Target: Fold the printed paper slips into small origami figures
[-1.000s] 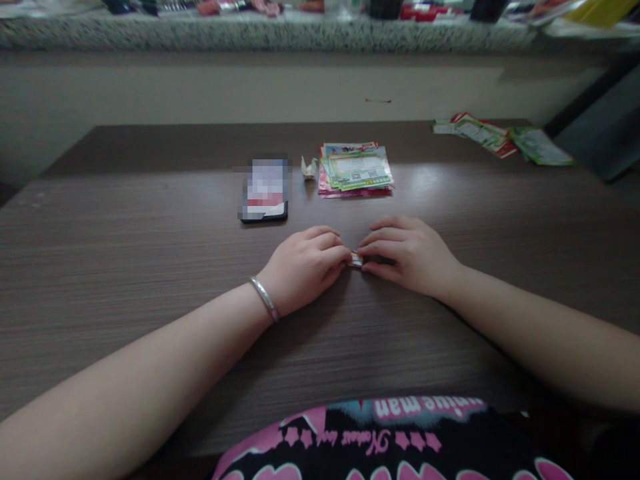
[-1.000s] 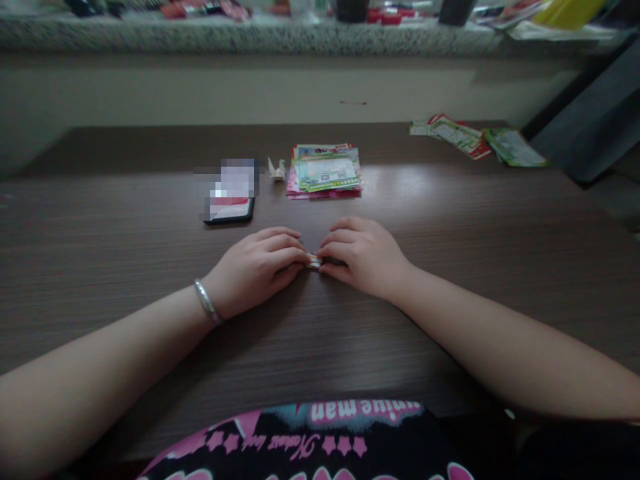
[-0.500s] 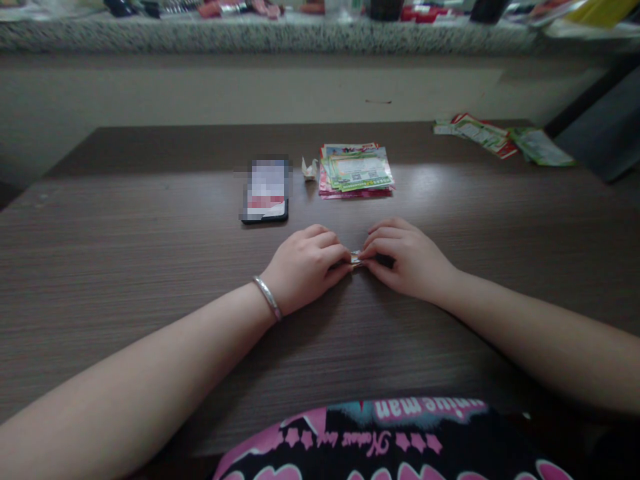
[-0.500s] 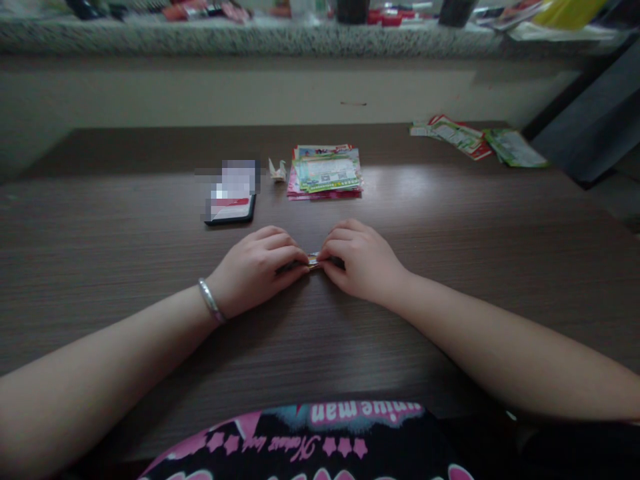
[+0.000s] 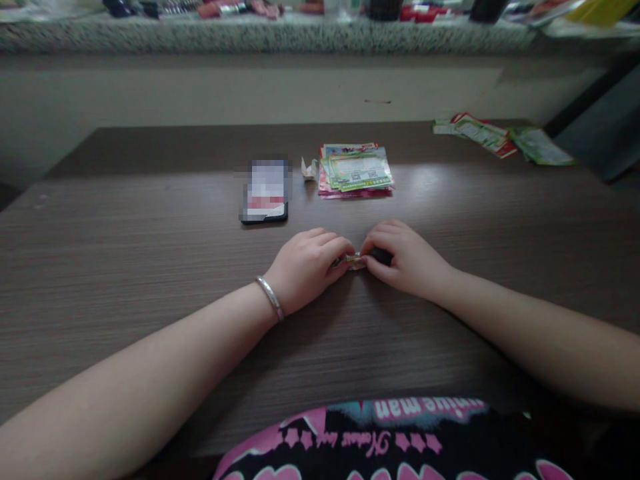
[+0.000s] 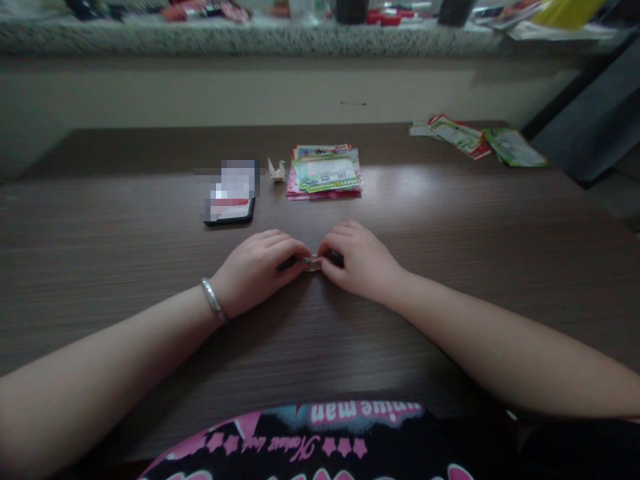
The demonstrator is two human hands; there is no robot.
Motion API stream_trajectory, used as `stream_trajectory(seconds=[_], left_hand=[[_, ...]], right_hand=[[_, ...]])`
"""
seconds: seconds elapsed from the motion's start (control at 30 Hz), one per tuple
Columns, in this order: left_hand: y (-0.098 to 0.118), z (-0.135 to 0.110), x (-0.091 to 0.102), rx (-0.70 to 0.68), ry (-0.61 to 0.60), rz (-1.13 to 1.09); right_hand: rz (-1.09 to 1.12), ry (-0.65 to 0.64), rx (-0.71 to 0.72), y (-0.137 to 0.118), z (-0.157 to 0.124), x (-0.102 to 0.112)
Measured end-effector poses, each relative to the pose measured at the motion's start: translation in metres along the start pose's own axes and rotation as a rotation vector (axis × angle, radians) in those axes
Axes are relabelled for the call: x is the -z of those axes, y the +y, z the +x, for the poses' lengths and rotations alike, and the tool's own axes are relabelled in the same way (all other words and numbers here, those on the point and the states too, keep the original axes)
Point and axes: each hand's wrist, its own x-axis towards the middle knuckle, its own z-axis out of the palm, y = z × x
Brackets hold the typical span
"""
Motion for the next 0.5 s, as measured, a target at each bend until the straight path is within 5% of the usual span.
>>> stream_trajectory(seconds=[0.5], left_hand=[[0.0052,0.0010,0.0019,0.027,-0.015,-0.029]], right_hand=[[0.049,-0.003,0.032,0.0069,0.0009,-0.0024]])
